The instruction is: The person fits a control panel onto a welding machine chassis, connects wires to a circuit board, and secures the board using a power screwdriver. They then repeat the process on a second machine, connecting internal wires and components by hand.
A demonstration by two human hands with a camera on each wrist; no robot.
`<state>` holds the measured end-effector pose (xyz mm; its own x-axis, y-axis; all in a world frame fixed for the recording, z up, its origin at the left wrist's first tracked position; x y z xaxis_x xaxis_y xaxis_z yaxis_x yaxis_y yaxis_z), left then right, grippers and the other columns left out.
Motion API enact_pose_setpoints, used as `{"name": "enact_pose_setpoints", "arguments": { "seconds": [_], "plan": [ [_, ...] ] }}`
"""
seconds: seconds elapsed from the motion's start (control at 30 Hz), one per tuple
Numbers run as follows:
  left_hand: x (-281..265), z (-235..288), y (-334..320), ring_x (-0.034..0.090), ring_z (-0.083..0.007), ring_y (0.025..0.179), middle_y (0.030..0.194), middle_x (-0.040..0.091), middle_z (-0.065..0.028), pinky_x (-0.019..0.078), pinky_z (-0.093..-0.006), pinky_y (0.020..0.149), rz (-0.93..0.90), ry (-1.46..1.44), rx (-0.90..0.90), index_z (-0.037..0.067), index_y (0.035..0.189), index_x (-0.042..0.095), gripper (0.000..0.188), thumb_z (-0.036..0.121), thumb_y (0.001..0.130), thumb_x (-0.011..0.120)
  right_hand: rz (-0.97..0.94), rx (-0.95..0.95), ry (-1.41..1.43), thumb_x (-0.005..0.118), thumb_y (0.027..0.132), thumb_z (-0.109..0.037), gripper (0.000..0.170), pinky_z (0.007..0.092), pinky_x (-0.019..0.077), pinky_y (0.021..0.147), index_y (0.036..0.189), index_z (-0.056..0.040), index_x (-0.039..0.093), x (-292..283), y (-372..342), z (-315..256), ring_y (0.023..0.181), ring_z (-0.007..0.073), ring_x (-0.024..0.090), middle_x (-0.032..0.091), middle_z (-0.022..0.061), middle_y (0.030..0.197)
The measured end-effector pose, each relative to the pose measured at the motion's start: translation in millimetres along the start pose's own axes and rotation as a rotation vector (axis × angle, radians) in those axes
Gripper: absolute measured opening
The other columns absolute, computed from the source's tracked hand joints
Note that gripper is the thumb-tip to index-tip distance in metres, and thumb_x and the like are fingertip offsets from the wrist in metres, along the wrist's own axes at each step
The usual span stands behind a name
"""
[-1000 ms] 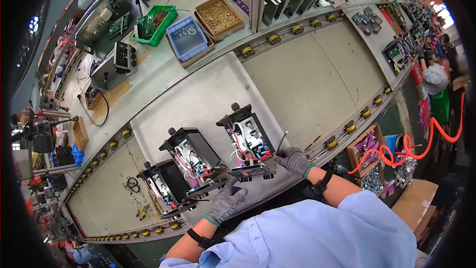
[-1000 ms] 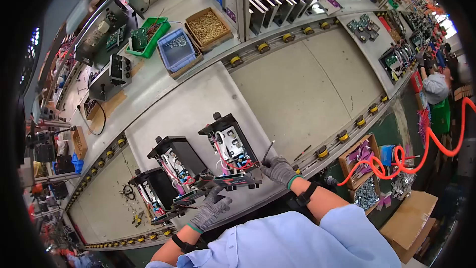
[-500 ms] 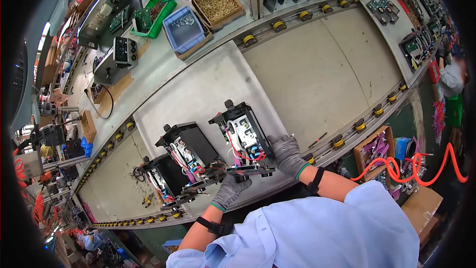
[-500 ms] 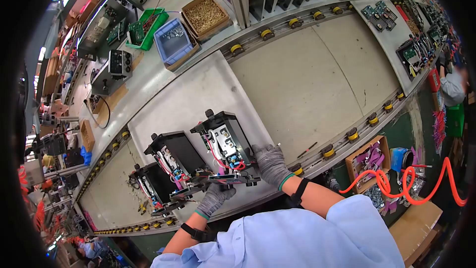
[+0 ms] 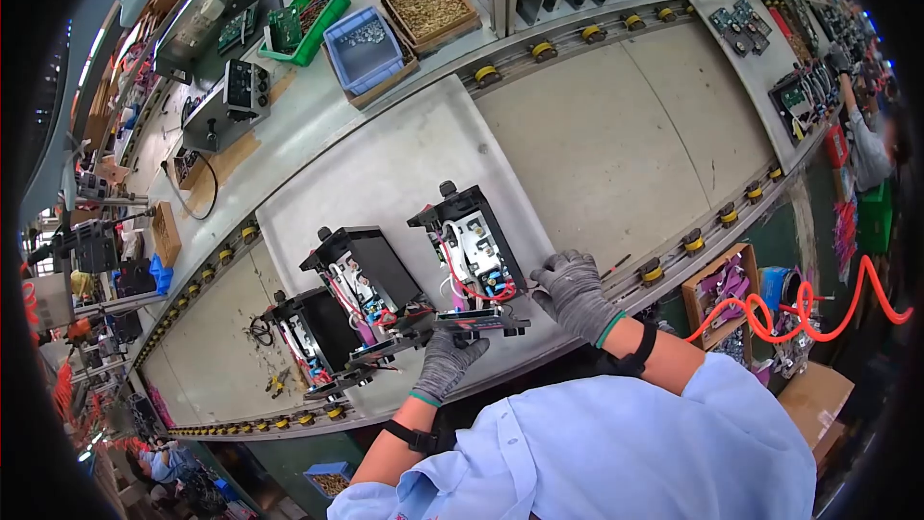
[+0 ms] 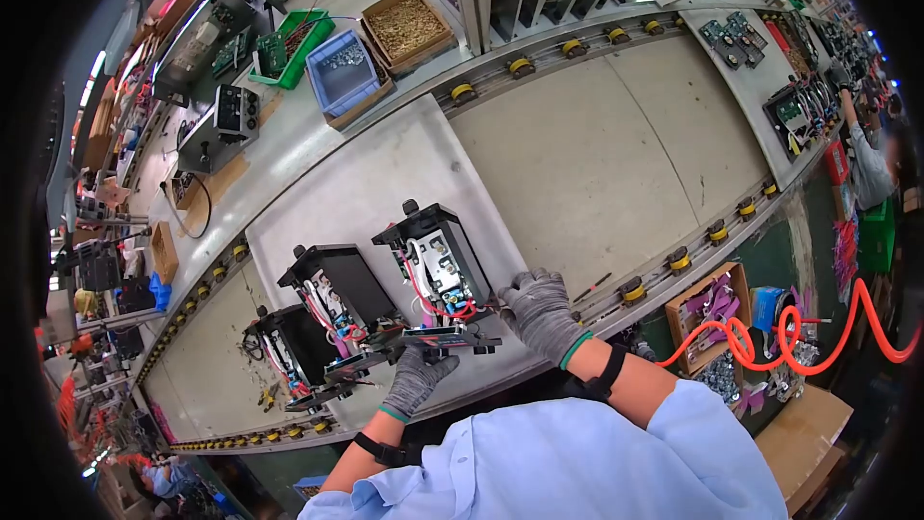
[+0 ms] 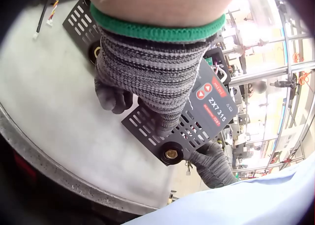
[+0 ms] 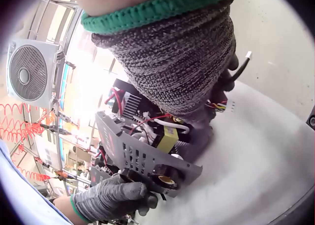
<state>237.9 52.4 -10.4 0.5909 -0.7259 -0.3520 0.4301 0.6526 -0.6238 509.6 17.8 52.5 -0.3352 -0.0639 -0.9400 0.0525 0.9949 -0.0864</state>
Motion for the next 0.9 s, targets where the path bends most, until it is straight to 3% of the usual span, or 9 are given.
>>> {"name": "enact_pose_setpoints", "arguments": {
  "seconds": [0.17, 0.23, 0.33, 0.43, 0.5, 0.57, 0.8, 0.87, 0.9],
  "plan": [
    [-1, 11, -7, 0.058, -0.0138, 0.083, 0.091, 0.065, -0.0027, 0.0527, -0.0325, 0.078, 0.009, -0.126, 0.001, 0.007, 0.109, 0.062, 0.044, 0.022, 0.077, 0.090, -0.049, 0.008, 0.202, 0.080, 0.075, -0.020, 0.026, 0.0440, 0.0511, 0.076, 0.100, -0.0166, 0.075, -1, -1, -2, 0.084, 0.0286, 0.065, 0.066, 0.0079, 0.087],
    [-4, 8, -10, 0.059, -0.0136, 0.085, 0.091, 0.065, -0.0024, 0.0528, -0.0324, 0.079, 0.013, -0.088, -0.033, 0.007, 0.108, 0.063, 0.044, 0.023, 0.077, 0.090, 0.018, -0.154, 0.524, 0.082, 0.075, -0.013, 0.033, 0.0420, 0.0547, 0.072, 0.107, -0.0150, 0.076, -5, -1, -14, 0.080, 0.0295, 0.068, 0.068, 0.0104, 0.091],
    [-5, 8, -14, 0.060, -0.0134, 0.082, 0.095, 0.064, -0.0022, 0.0534, -0.0305, 0.074, 0.069, -0.146, 0.037, 0.010, 0.115, 0.060, 0.050, 0.017, 0.076, 0.089, -0.042, -0.214, 0.695, 0.081, 0.076, -0.008, 0.033, 0.0422, 0.0564, 0.072, 0.109, -0.0131, 0.075, 10, 3, -24, 0.077, 0.0307, 0.069, 0.070, 0.0129, 0.096],
    [-18, 35, -25, 0.065, -0.0176, 0.087, 0.102, 0.065, -0.0041, 0.0562, -0.0328, 0.074, 0.084, -0.500, 0.154, 0.012, 0.118, 0.061, 0.047, 0.027, 0.081, 0.087, -0.067, -0.248, 0.611, 0.075, 0.085, -0.014, 0.026, 0.0432, 0.0559, 0.069, 0.111, -0.0136, 0.073, 17, 7, -24, 0.078, 0.0327, 0.069, 0.069, 0.0136, 0.094],
    [-20, 43, -35, 0.068, -0.0267, 0.095, 0.110, 0.064, -0.0078, 0.0577, -0.0412, 0.077, -0.052, -1.092, -0.338, 0.013, 0.117, 0.063, 0.048, 0.045, 0.086, 0.080, -0.092, -0.263, 0.555, 0.073, 0.087, -0.015, 0.025, 0.0438, 0.0557, 0.068, 0.112, -0.0135, 0.071, 20, 3, -25, 0.078, 0.0335, 0.069, 0.068, 0.0138, 0.094],
    [-24, 44, -24, 0.068, -0.0285, 0.095, 0.111, 0.064, -0.0079, 0.0584, -0.0422, 0.076, -0.059, -1.034, -0.417, 0.013, 0.119, 0.061, 0.051, 0.049, 0.088, 0.077, -0.304, -0.218, 0.264, 0.069, 0.090, -0.018, 0.020, 0.0465, 0.0550, 0.067, 0.109, -0.0140, 0.069, 24, 4, -29, 0.076, 0.0348, 0.068, 0.068, 0.0145, 0.091],
    [-24, 55, -20, 0.069, -0.0234, 0.089, 0.110, 0.065, -0.0073, 0.0585, -0.0380, 0.070, -0.114, -0.851, -0.442, 0.011, 0.127, 0.059, 0.051, 0.043, 0.090, 0.073, -0.311, -0.093, 0.059, 0.068, 0.087, -0.019, 0.017, 0.0478, 0.0532, 0.068, 0.103, -0.0137, 0.068, 8, 7, -35, 0.075, 0.0338, 0.068, 0.067, 0.0115, 0.080],
    [-35, 68, -19, 0.068, -0.0215, 0.085, 0.112, 0.066, -0.0070, 0.0567, -0.0341, 0.072, -0.041, -0.464, -0.463, 0.008, 0.128, 0.058, 0.050, 0.042, 0.093, 0.070, -0.380, -0.039, 0.040, 0.067, 0.088, -0.019, 0.017, 0.0471, 0.0535, 0.068, 0.104, -0.0134, 0.068, -3, 7, -36, 0.075, 0.0333, 0.068, 0.067, 0.0117, 0.079],
    [-31, 56, -16, 0.068, -0.0215, 0.085, 0.112, 0.066, -0.0070, 0.0567, -0.0341, 0.072, -0.037, -0.468, -0.463, 0.008, 0.128, 0.058, 0.050, 0.042, 0.093, 0.070, -0.445, 0.017, 0.023, 0.066, 0.089, -0.019, 0.018, 0.0463, 0.0539, 0.068, 0.105, -0.0132, 0.068, -9, 6, -35, 0.074, 0.0328, 0.068, 0.067, 0.0120, 0.079]
  ]
}}
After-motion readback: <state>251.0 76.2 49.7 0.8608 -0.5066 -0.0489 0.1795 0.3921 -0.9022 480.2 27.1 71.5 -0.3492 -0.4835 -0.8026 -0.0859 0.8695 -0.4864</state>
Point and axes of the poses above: each hand's wrist, its own y-axis towards the middle knuckle, its own x-axis out of the palm, z = x × y, the point moved 4 cm from there along y, towards the middle knuckle
